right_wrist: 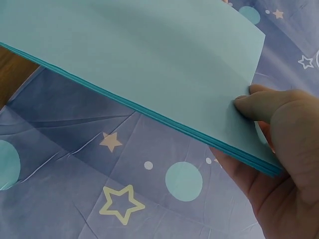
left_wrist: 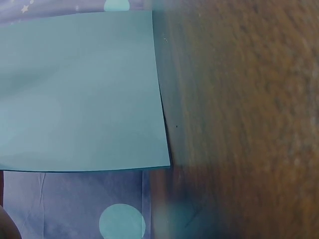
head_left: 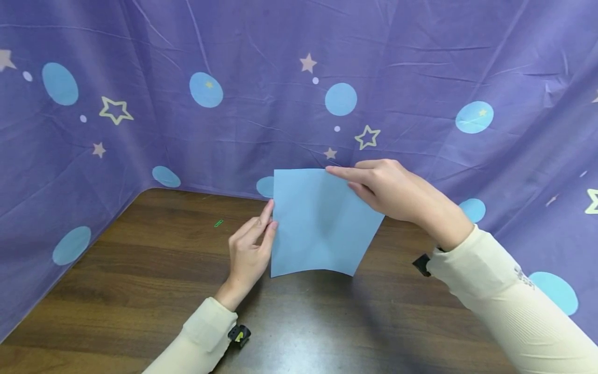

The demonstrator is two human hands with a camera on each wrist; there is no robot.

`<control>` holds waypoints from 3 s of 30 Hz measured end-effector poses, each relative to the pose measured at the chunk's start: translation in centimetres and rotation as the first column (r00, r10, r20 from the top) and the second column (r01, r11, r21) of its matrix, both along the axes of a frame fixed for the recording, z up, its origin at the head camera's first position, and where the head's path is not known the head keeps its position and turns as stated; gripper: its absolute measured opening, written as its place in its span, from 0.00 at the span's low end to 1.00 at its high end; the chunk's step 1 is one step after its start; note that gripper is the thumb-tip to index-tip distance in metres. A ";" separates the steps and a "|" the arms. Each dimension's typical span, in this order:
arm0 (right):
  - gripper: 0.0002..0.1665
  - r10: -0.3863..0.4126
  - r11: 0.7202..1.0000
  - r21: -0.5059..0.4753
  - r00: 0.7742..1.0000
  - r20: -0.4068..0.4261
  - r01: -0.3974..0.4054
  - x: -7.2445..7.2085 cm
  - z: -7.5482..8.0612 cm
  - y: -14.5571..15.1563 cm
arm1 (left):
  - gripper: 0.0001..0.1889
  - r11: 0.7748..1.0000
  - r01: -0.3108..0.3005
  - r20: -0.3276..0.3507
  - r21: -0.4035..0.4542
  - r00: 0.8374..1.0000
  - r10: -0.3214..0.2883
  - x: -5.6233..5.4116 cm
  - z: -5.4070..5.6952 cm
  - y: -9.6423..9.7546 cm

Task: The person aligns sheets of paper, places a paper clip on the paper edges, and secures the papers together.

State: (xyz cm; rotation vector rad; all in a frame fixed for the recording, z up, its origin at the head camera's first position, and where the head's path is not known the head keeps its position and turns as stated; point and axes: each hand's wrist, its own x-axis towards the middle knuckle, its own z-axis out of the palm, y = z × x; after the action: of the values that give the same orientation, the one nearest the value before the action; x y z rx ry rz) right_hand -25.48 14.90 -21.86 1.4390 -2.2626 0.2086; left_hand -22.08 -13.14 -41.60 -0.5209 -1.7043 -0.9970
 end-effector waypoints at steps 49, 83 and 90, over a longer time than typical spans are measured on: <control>0.31 -0.006 1.000 -0.013 0.999 -0.034 0.005 0.2 0.1 1.8 | 0.24 1.000 0.001 0.039 0.030 0.999 -0.002 0.0 -0.1 0.0; 0.34 -0.076 0.997 -0.010 0.997 0.023 0.076 0.7 -0.4 3.2 | 0.28 1.000 -0.019 -0.007 0.003 1.000 0.019 -0.2 -0.1 0.0; 0.34 -0.077 0.997 -0.028 0.997 0.016 0.077 0.8 -0.6 3.5 | 0.27 1.000 -0.016 0.006 0.005 1.000 0.016 -0.2 -0.1 0.0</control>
State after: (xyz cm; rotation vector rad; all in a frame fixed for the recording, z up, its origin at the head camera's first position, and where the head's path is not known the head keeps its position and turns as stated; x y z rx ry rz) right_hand -24.69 18.39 -22.45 1.3369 -2.3125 0.2269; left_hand -22.23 -13.14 -41.74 -0.5003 -1.7089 -0.9918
